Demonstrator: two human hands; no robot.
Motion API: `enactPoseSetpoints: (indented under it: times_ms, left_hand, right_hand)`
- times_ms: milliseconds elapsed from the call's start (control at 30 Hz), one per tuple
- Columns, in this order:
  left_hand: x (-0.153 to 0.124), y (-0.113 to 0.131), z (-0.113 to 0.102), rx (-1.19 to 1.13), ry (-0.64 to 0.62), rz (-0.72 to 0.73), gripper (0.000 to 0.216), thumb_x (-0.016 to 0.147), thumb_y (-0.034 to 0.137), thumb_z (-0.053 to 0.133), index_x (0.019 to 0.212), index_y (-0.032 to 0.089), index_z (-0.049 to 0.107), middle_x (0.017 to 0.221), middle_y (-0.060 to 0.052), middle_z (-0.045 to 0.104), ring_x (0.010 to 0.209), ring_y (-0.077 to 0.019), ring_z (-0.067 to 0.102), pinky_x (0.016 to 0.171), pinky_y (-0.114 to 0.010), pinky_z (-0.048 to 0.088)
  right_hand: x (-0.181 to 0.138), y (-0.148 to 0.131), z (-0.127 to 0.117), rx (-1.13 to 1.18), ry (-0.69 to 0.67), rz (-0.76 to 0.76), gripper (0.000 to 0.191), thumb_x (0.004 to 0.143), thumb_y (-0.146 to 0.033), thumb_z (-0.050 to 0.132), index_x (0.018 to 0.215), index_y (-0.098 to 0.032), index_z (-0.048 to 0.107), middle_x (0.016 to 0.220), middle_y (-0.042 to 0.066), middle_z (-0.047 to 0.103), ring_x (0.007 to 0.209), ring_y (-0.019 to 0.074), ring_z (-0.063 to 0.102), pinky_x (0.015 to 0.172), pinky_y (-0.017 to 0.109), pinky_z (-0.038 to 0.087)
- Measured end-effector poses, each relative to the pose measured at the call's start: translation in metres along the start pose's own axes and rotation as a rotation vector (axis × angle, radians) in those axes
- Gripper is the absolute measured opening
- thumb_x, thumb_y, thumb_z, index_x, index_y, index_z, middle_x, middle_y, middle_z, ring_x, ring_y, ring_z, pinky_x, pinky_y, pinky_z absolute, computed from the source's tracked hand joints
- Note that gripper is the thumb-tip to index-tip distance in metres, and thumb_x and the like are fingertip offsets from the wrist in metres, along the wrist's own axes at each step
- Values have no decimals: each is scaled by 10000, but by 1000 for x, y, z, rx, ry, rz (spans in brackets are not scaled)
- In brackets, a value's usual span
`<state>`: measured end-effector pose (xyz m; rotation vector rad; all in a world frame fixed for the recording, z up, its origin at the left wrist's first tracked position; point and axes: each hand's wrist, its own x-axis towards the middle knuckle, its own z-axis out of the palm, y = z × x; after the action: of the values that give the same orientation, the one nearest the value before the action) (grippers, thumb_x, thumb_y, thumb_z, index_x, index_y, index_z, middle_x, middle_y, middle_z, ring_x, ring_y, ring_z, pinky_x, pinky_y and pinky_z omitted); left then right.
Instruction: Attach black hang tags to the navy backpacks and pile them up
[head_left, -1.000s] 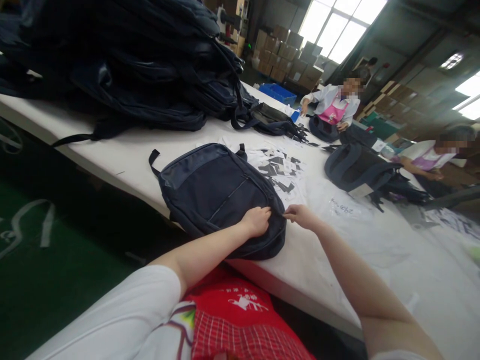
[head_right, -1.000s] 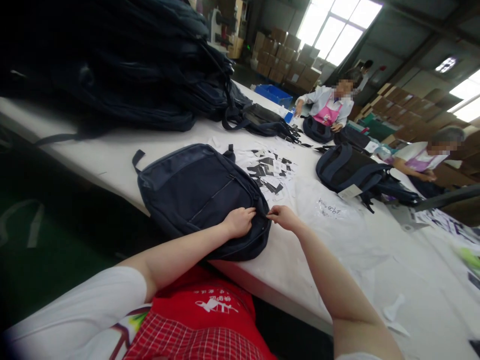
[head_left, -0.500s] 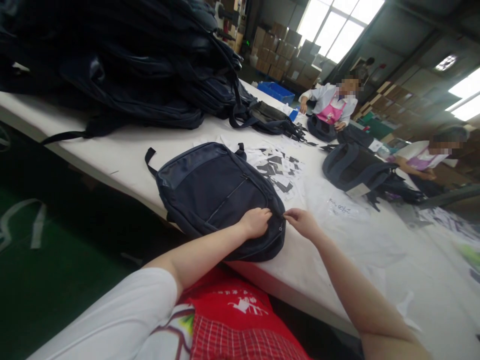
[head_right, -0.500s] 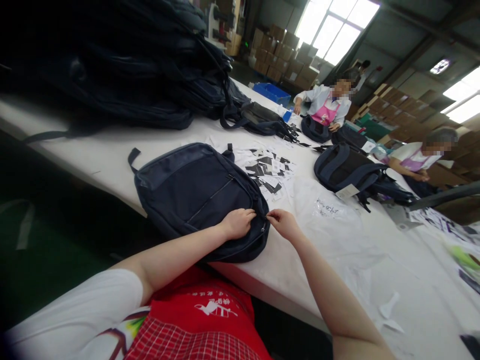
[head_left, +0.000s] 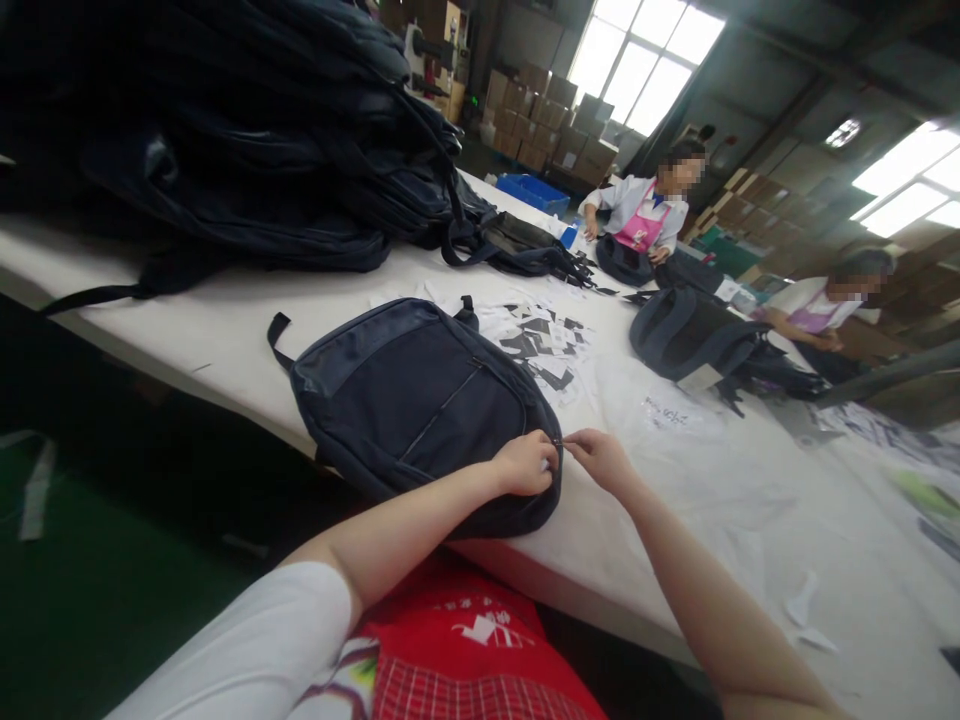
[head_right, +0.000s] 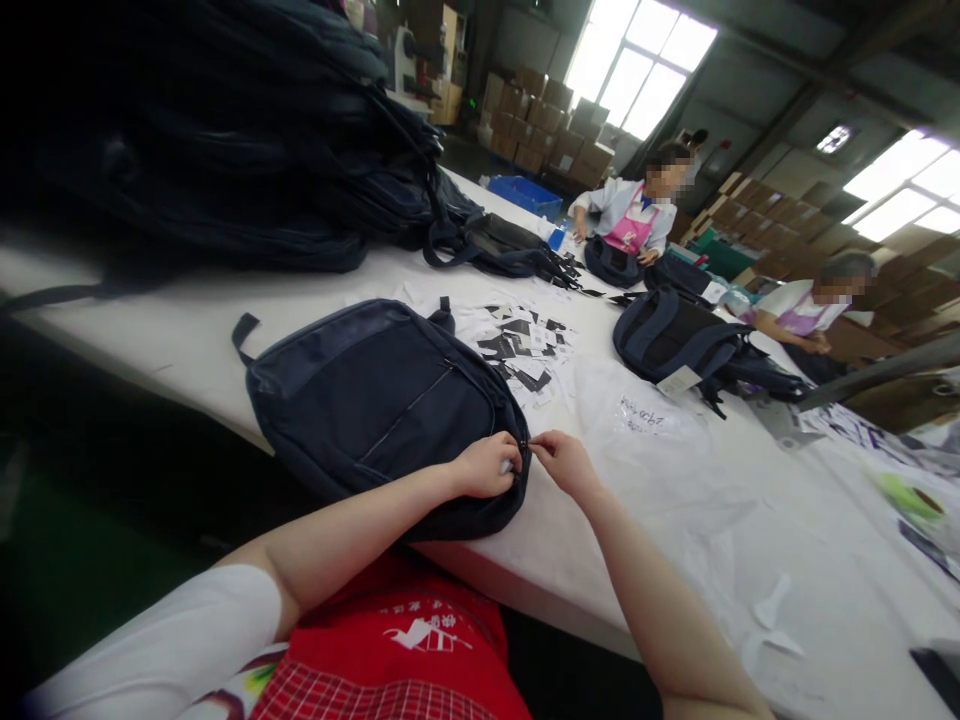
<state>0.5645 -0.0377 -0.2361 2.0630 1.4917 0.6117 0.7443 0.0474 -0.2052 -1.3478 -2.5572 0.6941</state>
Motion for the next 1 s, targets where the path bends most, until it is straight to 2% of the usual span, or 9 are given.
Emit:
enactPoseSetpoints:
  times_ms: [133, 200, 267, 400, 500, 600, 733, 900, 1000]
  left_hand:
    - [-21, -5, -2, 75, 21, 89, 298, 794, 318, 552, 1065, 248, 658, 1465, -98, 383, 1125, -292, 602, 956, -413, 485]
    - [-25, -4, 0, 116, 13, 96, 287, 809, 300, 532, 1070, 236, 634, 1549, -84, 269, 1170, -296, 575, 967, -418, 476]
    - [-24, -3, 4, 156, -3, 108, 291, 810, 281, 517, 1077, 200, 603, 1574, -94, 234, 1143, -281, 590, 962, -404, 475]
    - [-17, -1, 9, 178, 19, 62, 489, 789, 279, 502, 1243, 96, 485, 1499, -194, 368, 1111, -287, 611, 955, -378, 467]
    - [-11, 0, 9, 165, -6, -1, 701, 787, 287, 479, 1411, 28, 292, 1363, -223, 521, 1099, -314, 619, 914, -387, 476]
    - [-9, 1, 6, 157, -41, -47, 779, 797, 287, 451, 1462, -4, 168, 1317, -237, 556, 1091, -325, 622, 889, -394, 475]
    - [-12, 4, 5, 105, -79, -65, 781, 793, 353, 458, 1447, 2, 214, 1379, -250, 495, 1151, -331, 589, 898, -388, 473]
    - [-9, 1, 13, 24, -104, -67, 757, 776, 427, 468, 1409, 44, 308, 1308, -226, 560, 1069, -338, 631, 785, -408, 524]
    - [-7, -4, 9, -66, -86, -73, 800, 738, 385, 536, 1424, 46, 307, 1364, -228, 518, 1161, -352, 582, 880, -433, 510]
  right_hand:
    - [-10, 2, 7, -253, 40, -131, 216, 897, -321, 534, 931, -223, 723, 894, 49, 696, 812, 188, 642, 720, 277, 458]
    - [-16, 2, 12, -338, 60, -159, 223, 924, -302, 507, 967, -218, 709, 919, 53, 688, 839, 188, 639, 725, 271, 449]
    - [-19, 1, 15, -399, 80, -174, 229, 942, -288, 487, 989, -208, 697, 922, 60, 681, 862, 190, 636, 735, 269, 442]
    - [-24, -4, 18, -458, 53, -155, 229, 952, -278, 473, 973, -200, 688, 917, 72, 672, 866, 194, 634, 725, 270, 435]
    - [-27, -9, 19, -462, 4, -119, 226, 948, -266, 470, 968, -205, 687, 923, 66, 674, 859, 196, 640, 722, 275, 440]
    - [-33, -13, 22, -433, -14, -107, 239, 944, -264, 458, 954, -202, 688, 923, 65, 680, 858, 198, 648, 736, 284, 456]
    - [-51, -11, 33, -379, 11, -135, 279, 941, -313, 419, 937, -219, 682, 916, 63, 690, 822, 207, 668, 717, 307, 489]
    - [-58, 23, 56, -305, 96, -204, 290, 894, -404, 430, 941, -259, 678, 933, 66, 703, 751, 238, 692, 628, 355, 521]
    - [-52, 29, 58, -255, 112, -220, 287, 875, -421, 437, 942, -279, 677, 944, 67, 707, 716, 241, 695, 581, 357, 518]
